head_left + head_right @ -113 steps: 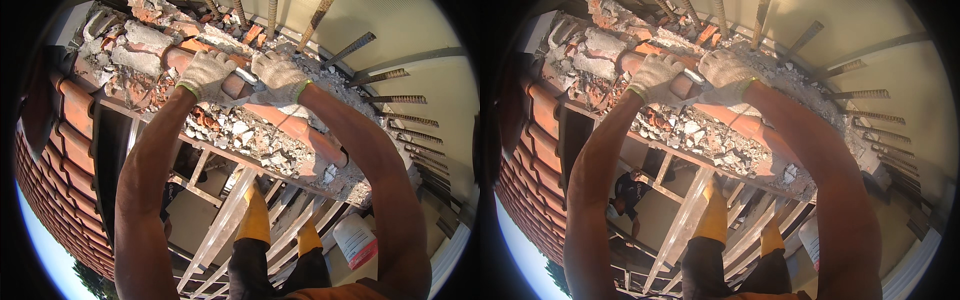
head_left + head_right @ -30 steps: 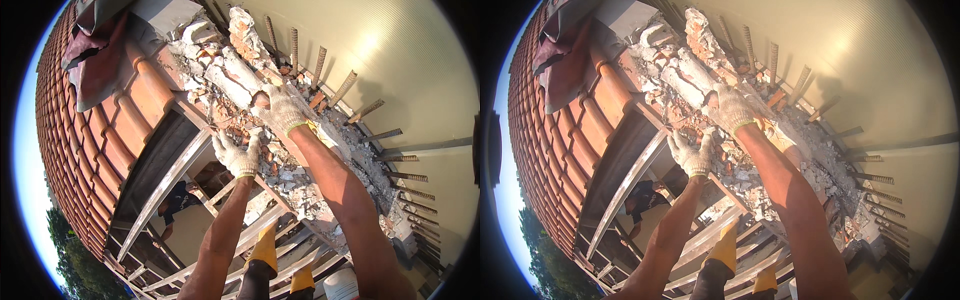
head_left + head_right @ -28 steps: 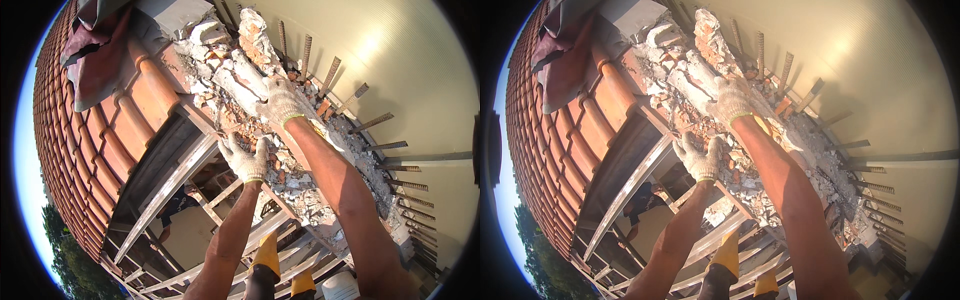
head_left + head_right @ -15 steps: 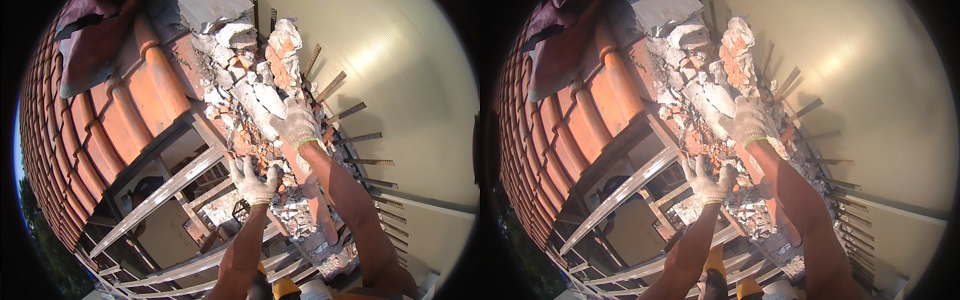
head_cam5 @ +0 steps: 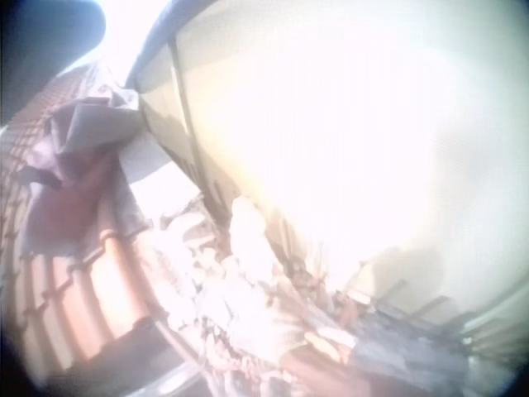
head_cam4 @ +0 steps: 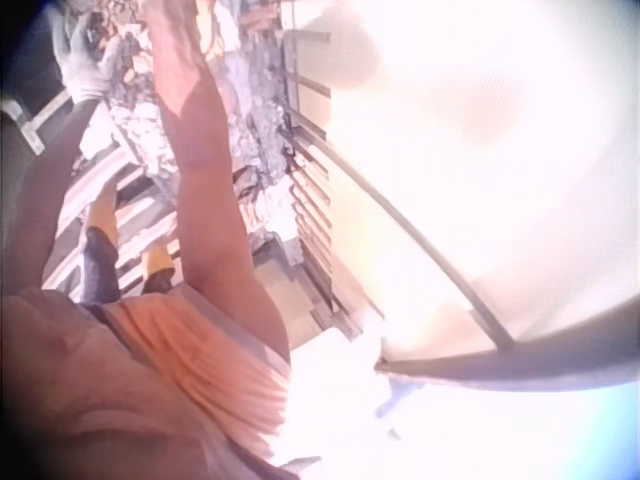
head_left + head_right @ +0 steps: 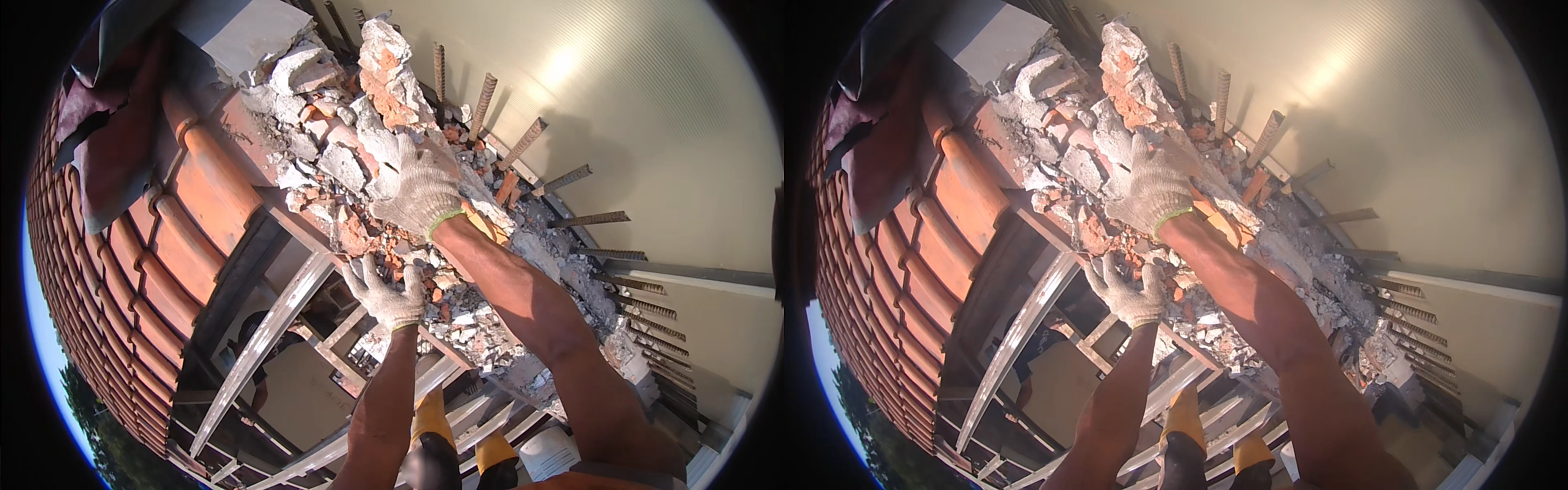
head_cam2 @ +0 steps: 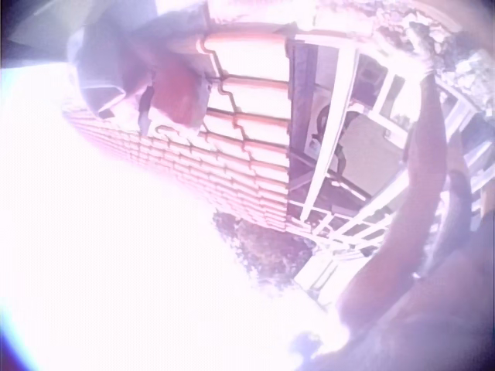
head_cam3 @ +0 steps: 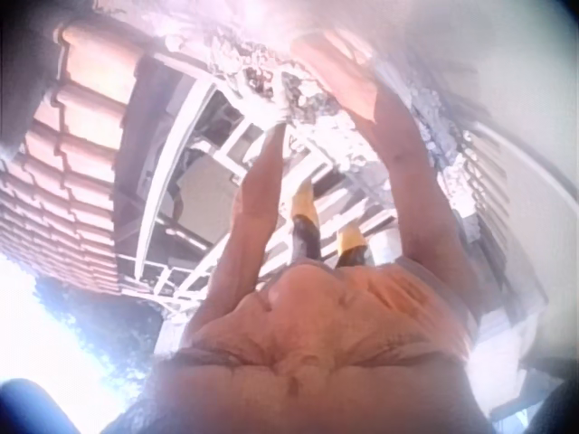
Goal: The person removes concrete and brick debris from a damaged roof edge, using a hammer to break apart stuck pieces and passing the debris in a bucket to a person below.
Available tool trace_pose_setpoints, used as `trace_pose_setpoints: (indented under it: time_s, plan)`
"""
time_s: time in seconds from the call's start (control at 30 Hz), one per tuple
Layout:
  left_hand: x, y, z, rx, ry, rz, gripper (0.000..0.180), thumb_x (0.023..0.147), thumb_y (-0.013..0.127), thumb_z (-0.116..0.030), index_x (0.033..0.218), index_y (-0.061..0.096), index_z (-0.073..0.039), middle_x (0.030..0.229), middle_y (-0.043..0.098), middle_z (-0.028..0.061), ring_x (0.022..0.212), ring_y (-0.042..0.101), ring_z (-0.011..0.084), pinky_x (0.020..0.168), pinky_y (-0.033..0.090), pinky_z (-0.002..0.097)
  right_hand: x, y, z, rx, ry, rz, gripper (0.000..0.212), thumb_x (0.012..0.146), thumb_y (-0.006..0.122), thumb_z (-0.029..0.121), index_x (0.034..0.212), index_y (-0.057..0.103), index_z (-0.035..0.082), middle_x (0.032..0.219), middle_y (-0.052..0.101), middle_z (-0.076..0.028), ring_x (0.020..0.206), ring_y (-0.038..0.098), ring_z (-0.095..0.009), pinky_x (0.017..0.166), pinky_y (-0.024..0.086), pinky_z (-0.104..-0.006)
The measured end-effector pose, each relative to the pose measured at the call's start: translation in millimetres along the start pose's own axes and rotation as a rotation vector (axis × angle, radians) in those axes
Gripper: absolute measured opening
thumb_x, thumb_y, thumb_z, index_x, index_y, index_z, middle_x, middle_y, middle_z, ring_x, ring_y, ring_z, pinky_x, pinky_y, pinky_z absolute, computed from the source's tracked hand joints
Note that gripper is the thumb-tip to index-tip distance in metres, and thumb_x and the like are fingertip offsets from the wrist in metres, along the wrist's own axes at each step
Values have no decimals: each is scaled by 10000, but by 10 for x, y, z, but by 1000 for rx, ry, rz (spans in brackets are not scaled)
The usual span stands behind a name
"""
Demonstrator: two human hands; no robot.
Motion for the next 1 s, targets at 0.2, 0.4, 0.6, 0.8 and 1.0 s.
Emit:
trace_pose_setpoints:
  time_s: [0.2,0.4,0.6,0.8,1.0]
  plan:
    - [72,-20,283,-149,-22,-81,861,794,890,-417,1491,565,-29,1676,276,308,1539,348,472,1205,414,527,-1415,-27,-246,363,-65,-212,1296,685,927,554,1634,279,-45,1419,572,-316,1310,602,-463,1094,521,-509]
    - [-124,262,-22,156,106,-44,851,884,801,-542,1542,533,-74,1670,298,264,1549,343,433,1201,418,541,-4488,-7,-1962,473,369,-104,1223,717,967,413,1619,275,-39,1500,524,-281,1402,557,-422,1152,481,-510]
    - [264,192,477,369,187,11,896,886,754,-634,1546,540,-66,1630,389,257,1492,426,415,1182,437,513,-8719,-147,-3258,375,1495,91,1199,734,933,441,1638,252,45,1507,524,-295,1347,588,-455,1160,474,-519]
    - [126,428,273,429,150,240,952,889,707,-725,1550,547,-58,1590,481,250,1435,509,398,1164,456,485,-11934,277,-3803,292,1870,-40,990,814,842,342,1667,341,311,1594,489,-216,1268,659,-412,1119,521,-489]
    - [101,298,271,345,74,446,977,939,626,-777,1560,535,-28,1554,559,261,1374,596,379,1140,481,464,-12383,253,-4375,95,1994,51,667,926,703,325,1549,512,186,1482,621,-208,1301,653,-414,1103,524,-512]
Point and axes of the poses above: each hand's wrist, its own x-axis towards the middle knuckle, its own y-axis out of the palm, z = x × y, the point moved 6 cm from there along x, towards the middle knuckle
